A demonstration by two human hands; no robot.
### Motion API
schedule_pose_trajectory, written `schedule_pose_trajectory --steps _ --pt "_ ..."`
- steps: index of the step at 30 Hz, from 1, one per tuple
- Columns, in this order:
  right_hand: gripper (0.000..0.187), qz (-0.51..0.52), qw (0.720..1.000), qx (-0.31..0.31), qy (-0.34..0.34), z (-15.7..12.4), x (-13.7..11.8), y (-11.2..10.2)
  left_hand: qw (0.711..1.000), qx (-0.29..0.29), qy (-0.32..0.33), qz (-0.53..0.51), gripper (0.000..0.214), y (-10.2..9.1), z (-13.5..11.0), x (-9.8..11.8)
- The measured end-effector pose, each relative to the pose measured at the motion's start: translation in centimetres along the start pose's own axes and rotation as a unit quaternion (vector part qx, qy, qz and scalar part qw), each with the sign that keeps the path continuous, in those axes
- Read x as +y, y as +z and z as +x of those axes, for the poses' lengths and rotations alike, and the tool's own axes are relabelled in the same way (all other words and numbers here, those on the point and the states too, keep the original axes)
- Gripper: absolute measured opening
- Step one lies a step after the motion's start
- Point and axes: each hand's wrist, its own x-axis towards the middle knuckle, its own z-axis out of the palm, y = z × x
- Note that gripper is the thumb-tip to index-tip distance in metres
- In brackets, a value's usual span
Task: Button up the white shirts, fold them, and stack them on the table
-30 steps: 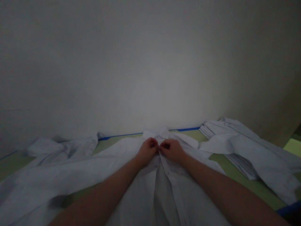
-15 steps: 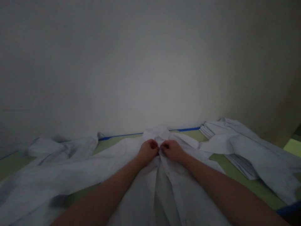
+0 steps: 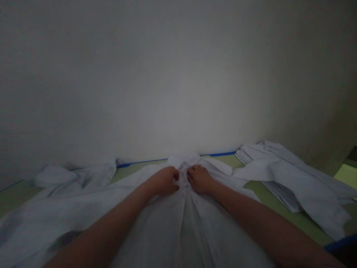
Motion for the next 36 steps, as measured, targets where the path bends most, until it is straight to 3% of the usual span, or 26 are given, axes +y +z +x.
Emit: schedule_pose_trajectory --steps 5,9,13,16,21,27,32,36 --pt "0.03 -0.031 0.999 -0.016 -0.002 0.5 -0.7 -1.0 0.998 -0.049 0.002 -0.029 0.011 0.5 -2.9 2.8" --pt "0.027 -0.026 1.0 -0.003 -0.005 -1.4 -2.0 -3.0 1.0 -0.021 -0.02 -0.002 0.015 1.8 -4.2 3.7" --pt "0.041 -0.002 0.995 -0.094 0.018 -5.0 -3.6 -4.4 0.999 -0.007 -0.045 -0.014 0.016 2.9 -4.4 3.5" --pt "0.049 -0.006 0.992 -0.12 0.031 -6.6 -4.0 -4.5 0.998 -0.001 -0.051 -0.041 0.014 3.4 -4.3 3.6" --pt "0.047 0.027 0.989 -0.135 0.06 -6.4 -3.4 -3.9 0.996 0.014 -0.067 -0.053 0.014 3.7 -4.5 4.2" --pt "0.036 0.026 0.989 -0.125 0.081 -6.3 -4.0 -3.3 0.991 -0.01 -0.089 -0.098 0.013 3.4 -4.4 4.7" --pt "0.027 0.073 0.984 -0.113 0.114 -6.2 -3.8 -4.7 0.981 -0.037 -0.126 -0.142 0.015 3.8 -4.4 4.9" --pt "0.024 0.163 0.965 -0.145 0.143 -6.5 -3.1 -6.2 0.968 -0.062 -0.15 -0.19 0.015 4.8 -4.4 5.2"
